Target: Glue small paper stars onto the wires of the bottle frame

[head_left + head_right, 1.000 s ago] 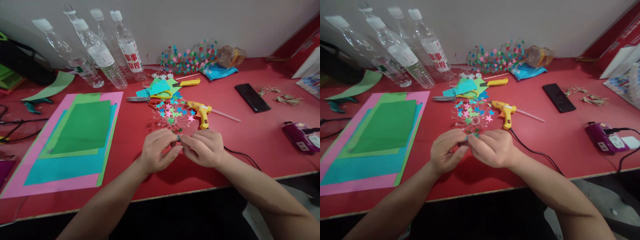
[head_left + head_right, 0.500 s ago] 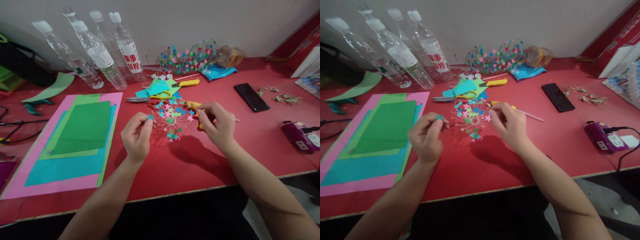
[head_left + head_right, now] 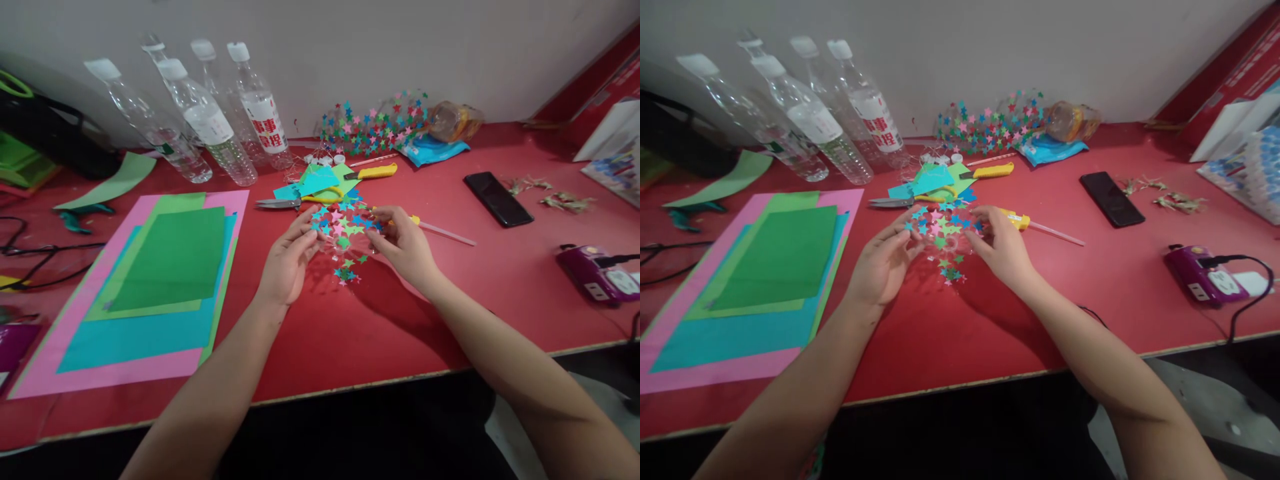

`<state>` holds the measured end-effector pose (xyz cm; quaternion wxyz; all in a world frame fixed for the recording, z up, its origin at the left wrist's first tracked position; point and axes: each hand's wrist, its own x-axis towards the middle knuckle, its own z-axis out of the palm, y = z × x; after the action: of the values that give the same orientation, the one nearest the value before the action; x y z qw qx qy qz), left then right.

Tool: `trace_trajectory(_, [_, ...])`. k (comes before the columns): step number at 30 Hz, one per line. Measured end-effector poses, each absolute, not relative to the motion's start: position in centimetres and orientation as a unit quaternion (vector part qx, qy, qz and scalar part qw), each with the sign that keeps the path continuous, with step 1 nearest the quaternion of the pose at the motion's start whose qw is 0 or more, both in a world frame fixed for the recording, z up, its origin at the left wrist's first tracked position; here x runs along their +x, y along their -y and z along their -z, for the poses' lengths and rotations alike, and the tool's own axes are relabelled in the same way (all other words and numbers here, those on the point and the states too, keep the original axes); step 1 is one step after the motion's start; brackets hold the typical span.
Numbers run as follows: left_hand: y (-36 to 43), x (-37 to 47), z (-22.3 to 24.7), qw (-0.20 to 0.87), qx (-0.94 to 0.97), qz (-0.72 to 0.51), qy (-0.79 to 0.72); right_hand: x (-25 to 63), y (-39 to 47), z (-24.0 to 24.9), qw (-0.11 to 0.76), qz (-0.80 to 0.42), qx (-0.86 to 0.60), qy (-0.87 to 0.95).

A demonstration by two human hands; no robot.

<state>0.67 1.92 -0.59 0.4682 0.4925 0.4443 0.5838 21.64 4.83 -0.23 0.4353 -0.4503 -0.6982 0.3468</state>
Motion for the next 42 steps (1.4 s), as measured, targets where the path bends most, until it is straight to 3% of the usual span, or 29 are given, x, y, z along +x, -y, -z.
trace_trajectory(7, [-2.4,0.7,0.5,0.541,0.365,-0.634,-0.416,20.8,-6.3,0.9,0.447,-0.338,-0.456,0.691])
trace_trajectory(17, [-2.9,-0.2,1.3,0.449,0.417,-0.640,-0.463,21.0,-6.5,0.6,0.411,-0.314,-0.450,0.728])
trace_trajectory(20, [-3.0,-0.4,1.4,0.446,0.420,-0.638,-0.467,22.3,-6.3,-0.4,0.389,-0.226,-0.494,0.744])
trace_trajectory(22, [-3.0,-0.5,1.3,0.445,0.421,-0.638,-0.466,23.4,-6.2,-1.4,0.308,-0.107,-0.577,0.749])
trace_trajectory(24, [-3.0,-0.5,1.0,0.444,0.421,-0.639,-0.467,24.5,-6.2,-2.3,0.163,-0.020,-0.670,0.724])
trace_trajectory(27, [-2.9,-0.5,0.7,0.444,0.416,-0.644,-0.464,25.2,-6.4,-2.9,-0.015,-0.018,-0.714,0.700])
trace_trajectory(30, [-2.9,-0.6,0.4,0.420,0.423,-0.648,-0.474,25.1,-6.6,-2.4,-0.074,-0.034,-0.703,0.706])
trace_trajectory(38, [-2.4,-1.0,0.2,0.225,0.492,-0.665,-0.514,26.2,-8.4,0.1,0.043,-0.110,-0.696,0.709])
trace_trajectory(40, [-2.0,-0.9,-0.2,0.204,0.513,-0.656,-0.515,26.7,-9.0,0.4,0.114,-0.171,-0.697,0.687])
trace_trajectory(42, [-1.5,-0.6,-0.7,0.207,0.532,-0.638,-0.517,27.0,-9.3,0.2,0.239,-0.252,-0.689,0.636])
